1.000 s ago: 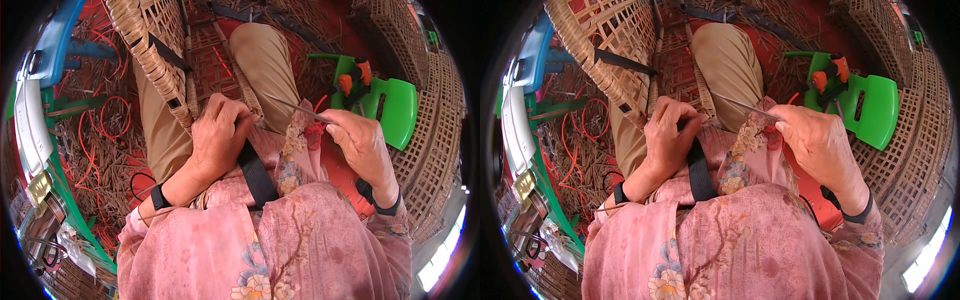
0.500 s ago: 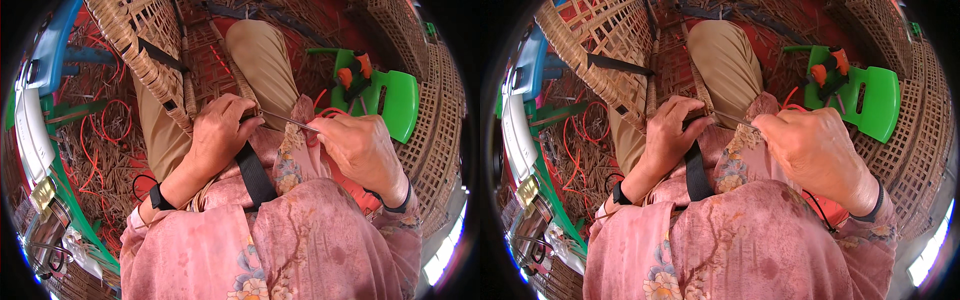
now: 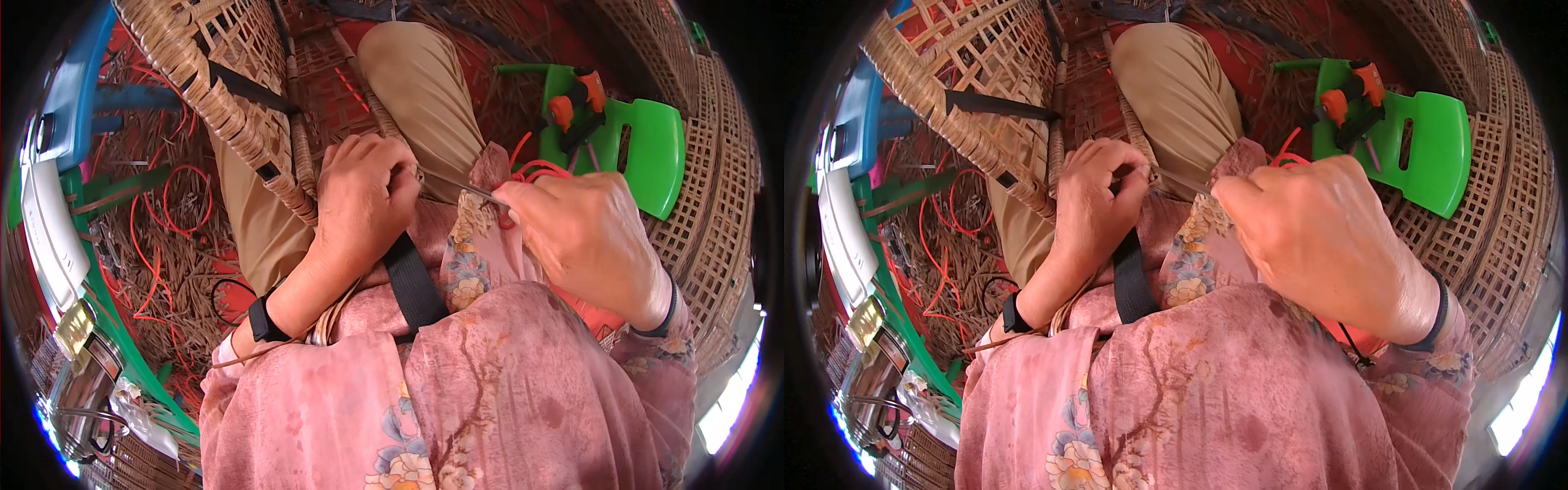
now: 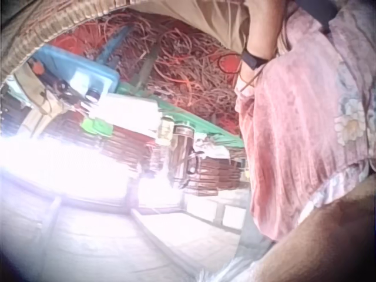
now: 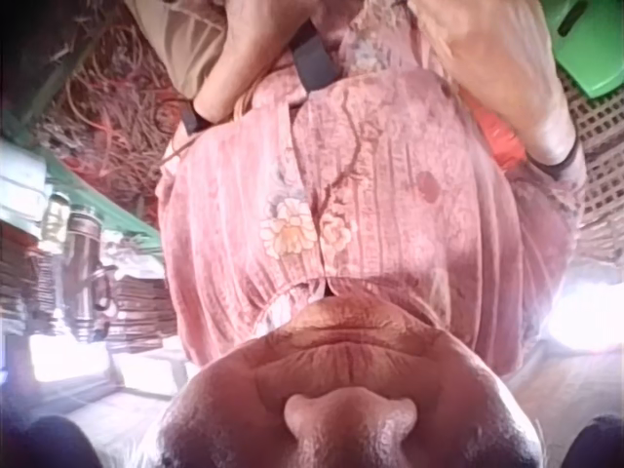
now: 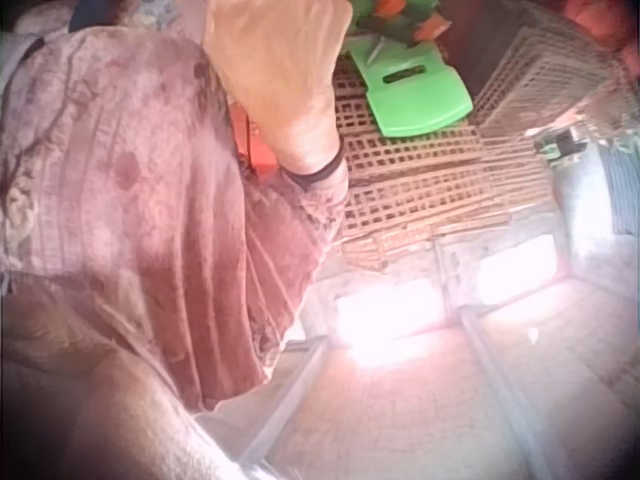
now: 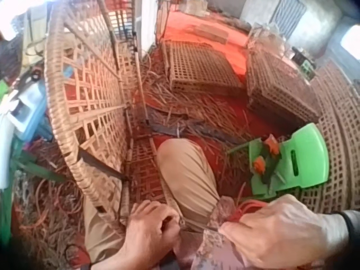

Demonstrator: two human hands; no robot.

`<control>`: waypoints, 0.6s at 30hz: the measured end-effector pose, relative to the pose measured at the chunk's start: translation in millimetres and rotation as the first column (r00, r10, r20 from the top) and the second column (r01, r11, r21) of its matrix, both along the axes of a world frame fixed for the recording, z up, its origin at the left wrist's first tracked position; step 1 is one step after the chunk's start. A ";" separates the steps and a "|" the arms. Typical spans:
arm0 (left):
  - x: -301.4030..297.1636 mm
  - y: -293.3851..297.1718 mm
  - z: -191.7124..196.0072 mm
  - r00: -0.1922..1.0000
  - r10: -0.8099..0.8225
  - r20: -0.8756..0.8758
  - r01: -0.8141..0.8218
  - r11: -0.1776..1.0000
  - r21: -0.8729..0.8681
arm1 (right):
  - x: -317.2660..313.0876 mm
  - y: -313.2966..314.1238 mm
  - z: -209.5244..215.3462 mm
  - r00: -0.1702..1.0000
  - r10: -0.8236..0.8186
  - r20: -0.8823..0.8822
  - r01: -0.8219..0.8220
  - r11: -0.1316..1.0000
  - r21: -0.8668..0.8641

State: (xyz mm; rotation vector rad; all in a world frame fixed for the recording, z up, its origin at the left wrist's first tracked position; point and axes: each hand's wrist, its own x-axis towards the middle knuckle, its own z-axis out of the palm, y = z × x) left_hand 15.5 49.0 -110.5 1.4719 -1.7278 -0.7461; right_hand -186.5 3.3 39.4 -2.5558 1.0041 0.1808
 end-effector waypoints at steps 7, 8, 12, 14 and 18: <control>3.4 -1.1 6.8 0.892 0.154 -0.426 0.043 0.907 0.419 | -2.2 -2.7 -1.8 1.000 0.007 0.010 -0.008 0.999 0.033; 4.8 -0.6 10.1 0.893 0.151 -0.424 0.046 0.906 0.420 | -3.0 -3.9 -1.4 1.000 0.017 0.001 -0.017 0.999 0.040; 13.6 13.4 6.5 0.938 0.019 -0.345 0.071 0.966 0.247 | -2.6 -7.5 7.5 0.997 0.033 -0.064 -0.026 0.994 0.103; 17.0 14.1 3.1 0.950 -0.032 -0.312 0.084 0.984 0.156 | -0.1 -6.6 8.5 0.996 0.062 -0.061 -0.057 0.996 0.073; 19.8 10.8 2.1 0.956 -0.258 -0.141 0.233 0.958 -0.169 | 5.7 -4.3 12.1 0.994 0.069 -0.089 -0.064 0.996 0.057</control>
